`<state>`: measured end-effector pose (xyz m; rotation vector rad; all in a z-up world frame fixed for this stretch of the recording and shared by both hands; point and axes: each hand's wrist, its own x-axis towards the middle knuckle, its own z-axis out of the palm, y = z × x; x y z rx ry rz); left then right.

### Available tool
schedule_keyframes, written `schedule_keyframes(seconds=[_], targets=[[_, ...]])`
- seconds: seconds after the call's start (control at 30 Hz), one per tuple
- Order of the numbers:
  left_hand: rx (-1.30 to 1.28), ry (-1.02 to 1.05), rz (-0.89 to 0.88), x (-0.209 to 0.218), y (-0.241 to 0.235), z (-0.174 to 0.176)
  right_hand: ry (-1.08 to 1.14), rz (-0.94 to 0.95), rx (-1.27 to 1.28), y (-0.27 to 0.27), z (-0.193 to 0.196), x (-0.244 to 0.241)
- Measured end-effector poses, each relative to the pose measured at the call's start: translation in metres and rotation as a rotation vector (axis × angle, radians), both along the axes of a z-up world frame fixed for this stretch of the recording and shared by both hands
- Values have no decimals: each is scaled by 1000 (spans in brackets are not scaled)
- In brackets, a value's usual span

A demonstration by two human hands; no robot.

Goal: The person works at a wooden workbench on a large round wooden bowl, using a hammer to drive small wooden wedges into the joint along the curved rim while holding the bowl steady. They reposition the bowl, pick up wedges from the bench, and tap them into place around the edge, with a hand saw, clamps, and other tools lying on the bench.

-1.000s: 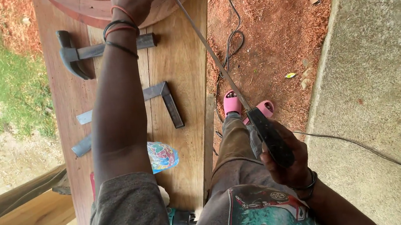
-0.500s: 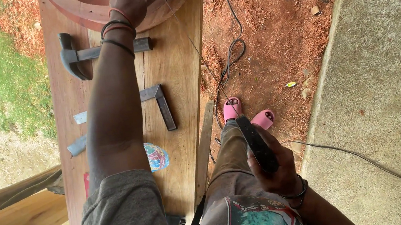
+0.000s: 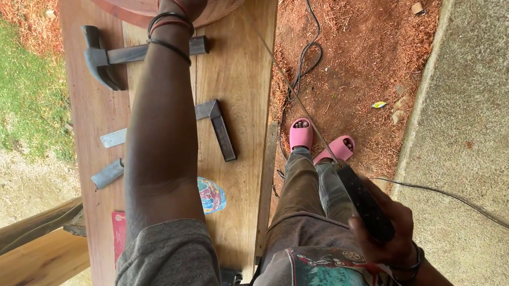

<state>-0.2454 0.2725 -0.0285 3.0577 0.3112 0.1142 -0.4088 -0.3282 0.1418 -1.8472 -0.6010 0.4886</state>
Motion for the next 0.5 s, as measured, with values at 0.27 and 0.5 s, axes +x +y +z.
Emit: schedule_keyframes(seconds=[0.27, 0.5], targets=[[212, 113, -63, 6, 3, -16, -98, 38, 182, 71, -2, 40], [111, 80, -64, 7, 6, -16, -25, 12, 109, 56, 5, 27]])
